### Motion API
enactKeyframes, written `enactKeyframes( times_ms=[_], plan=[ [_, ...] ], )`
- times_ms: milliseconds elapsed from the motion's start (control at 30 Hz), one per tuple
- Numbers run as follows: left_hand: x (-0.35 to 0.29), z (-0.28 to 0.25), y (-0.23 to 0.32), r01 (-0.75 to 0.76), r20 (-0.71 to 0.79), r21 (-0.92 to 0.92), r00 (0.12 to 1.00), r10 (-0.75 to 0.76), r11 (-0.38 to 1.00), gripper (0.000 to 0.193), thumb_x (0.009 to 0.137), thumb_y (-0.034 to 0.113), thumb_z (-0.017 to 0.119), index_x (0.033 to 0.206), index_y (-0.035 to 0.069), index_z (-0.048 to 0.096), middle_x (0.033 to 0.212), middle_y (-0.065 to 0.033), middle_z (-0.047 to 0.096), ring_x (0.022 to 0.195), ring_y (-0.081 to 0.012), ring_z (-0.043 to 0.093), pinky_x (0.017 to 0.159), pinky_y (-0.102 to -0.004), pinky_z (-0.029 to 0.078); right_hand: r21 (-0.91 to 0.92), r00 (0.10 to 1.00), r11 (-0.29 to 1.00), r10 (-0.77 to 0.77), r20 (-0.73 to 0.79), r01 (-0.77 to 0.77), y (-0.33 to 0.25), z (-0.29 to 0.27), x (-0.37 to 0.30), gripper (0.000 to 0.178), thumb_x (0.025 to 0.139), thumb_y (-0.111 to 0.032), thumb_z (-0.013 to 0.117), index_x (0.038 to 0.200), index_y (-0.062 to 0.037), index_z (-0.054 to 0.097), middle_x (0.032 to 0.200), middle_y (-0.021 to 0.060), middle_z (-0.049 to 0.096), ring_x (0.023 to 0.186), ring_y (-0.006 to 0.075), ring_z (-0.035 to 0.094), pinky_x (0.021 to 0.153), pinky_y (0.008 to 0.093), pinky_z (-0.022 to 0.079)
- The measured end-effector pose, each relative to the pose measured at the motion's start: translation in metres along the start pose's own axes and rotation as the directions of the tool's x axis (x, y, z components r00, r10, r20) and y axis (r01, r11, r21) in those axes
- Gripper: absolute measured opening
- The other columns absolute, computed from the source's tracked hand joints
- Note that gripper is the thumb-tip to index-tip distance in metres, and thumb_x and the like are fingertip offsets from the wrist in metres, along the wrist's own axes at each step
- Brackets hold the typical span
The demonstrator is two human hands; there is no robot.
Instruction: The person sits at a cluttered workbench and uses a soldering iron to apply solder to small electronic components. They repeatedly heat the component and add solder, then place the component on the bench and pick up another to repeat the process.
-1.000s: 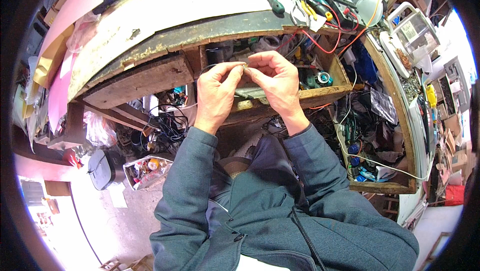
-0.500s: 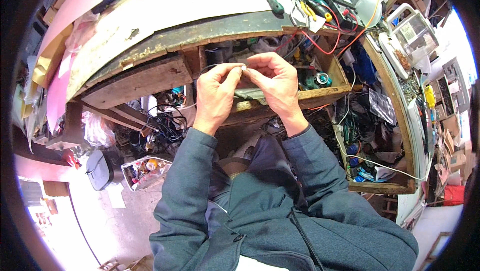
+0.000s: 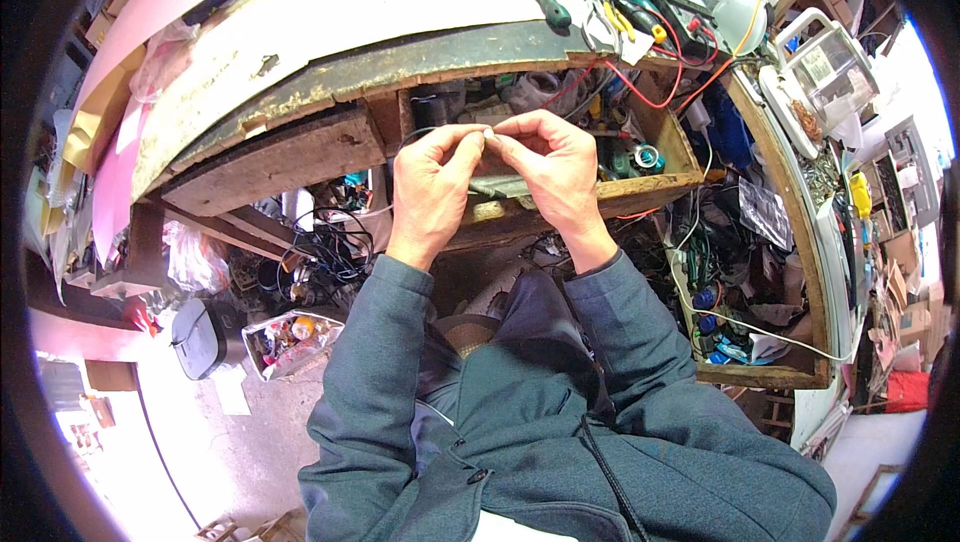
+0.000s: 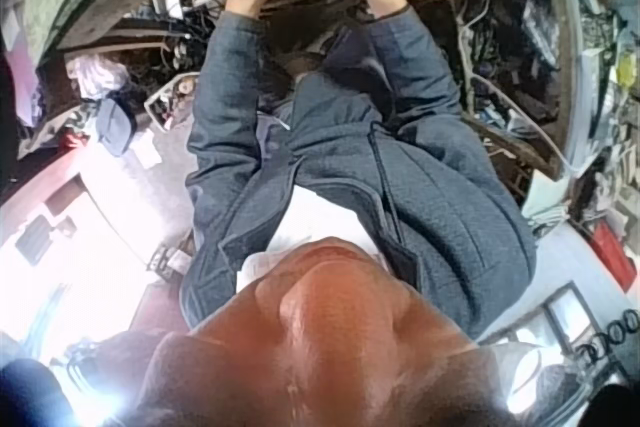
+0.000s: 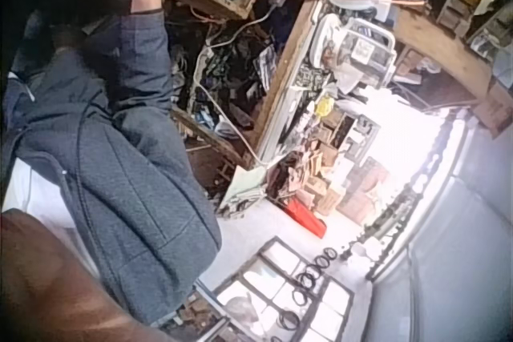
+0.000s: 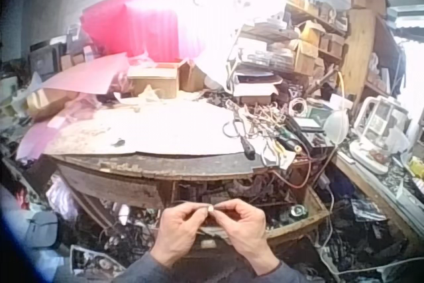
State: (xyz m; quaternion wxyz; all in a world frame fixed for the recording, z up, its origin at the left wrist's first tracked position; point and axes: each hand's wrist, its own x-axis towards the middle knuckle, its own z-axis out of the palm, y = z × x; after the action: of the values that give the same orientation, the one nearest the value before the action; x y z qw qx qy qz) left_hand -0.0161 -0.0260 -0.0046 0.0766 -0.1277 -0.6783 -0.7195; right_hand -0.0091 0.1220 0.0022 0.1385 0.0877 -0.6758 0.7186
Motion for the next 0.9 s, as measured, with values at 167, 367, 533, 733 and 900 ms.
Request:
enactKeyframes(
  times_ms=[167,367,533,733,900],
  plan=[
    [0.0014,-0.0013,-0.003,0.015,0.004,-0.01,1.0,-0.015,1.0,0.018,0.093,0.011,0.063,0.099,-0.002,0.073,0.087,-0.0055,0.073,0.079,-0.009,0.064,0.073,-0.0248,0.052,-0.012,0.999,0.999,-0.043,0.006,0.043,0.0022,-0.0005,-0.0014,0.008,0.086,-0.001,0.072,0.094,0.0012,0.071,0.086,0.004,0.072,0.077,0.0071,0.066,0.07,0.0221,0.054],
    [0.0027,-0.0024,-0.0068,0.014,0.014,-0.007,1.0,-0.014,1.0,0.018,0.094,0.011,0.063,0.098,-0.003,0.073,0.085,-0.0048,0.072,0.078,-0.0088,0.064,0.071,-0.0247,0.051,-0.045,0.998,0.997,-0.07,0.007,0.07,0.0038,0.0001,-0.0022,0.008,0.086,0.0,0.072,0.094,0.002,0.071,0.085,0.0044,0.072,0.076,0.008,0.066,0.069,0.0223,0.055],
    [0.0017,-0.0007,-0.0036,0.03,0.011,-0.027,0.999,-0.03,0.999,0.018,0.094,0.012,0.062,0.097,-0.003,0.073,0.082,-0.0041,0.071,0.074,-0.0082,0.063,0.068,-0.0244,0.051,-0.006,0.999,0.999,-0.036,0.006,0.036,-0.0008,0.0025,-0.0025,0.008,0.087,0.001,0.07,0.095,0.0033,0.071,0.084,0.0062,0.072,0.073,0.0097,0.068,0.067,0.0231,0.056],
    [0.002,-0.0016,-0.0052,0.031,0.015,-0.031,0.999,-0.03,0.999,0.018,0.094,0.012,0.062,0.098,-0.003,0.073,0.08,-0.0034,0.07,0.071,-0.0077,0.062,0.065,-0.0241,0.05,0.001,1.0,1.0,-0.02,0.013,0.02,-0.002,0.0021,-0.0023,0.009,0.088,0.001,0.069,0.096,0.0039,0.071,0.084,0.007,0.072,0.073,0.0101,0.068,0.068,0.0234,0.056],
    [0.0026,-0.003,-0.0054,0.046,0.037,-0.038,0.998,-0.044,0.998,0.017,0.094,0.011,0.063,0.101,-0.002,0.073,0.084,-0.0035,0.071,0.074,-0.008,0.063,0.068,-0.0237,0.051,0.031,1.0,0.999,-0.009,0.016,0.009,-0.0024,0.0017,-0.0017,0.009,0.089,0.0,0.068,0.097,0.0039,0.071,0.085,0.007,0.072,0.074,0.0103,0.068,0.068,0.0237,0.056]
  ],
)
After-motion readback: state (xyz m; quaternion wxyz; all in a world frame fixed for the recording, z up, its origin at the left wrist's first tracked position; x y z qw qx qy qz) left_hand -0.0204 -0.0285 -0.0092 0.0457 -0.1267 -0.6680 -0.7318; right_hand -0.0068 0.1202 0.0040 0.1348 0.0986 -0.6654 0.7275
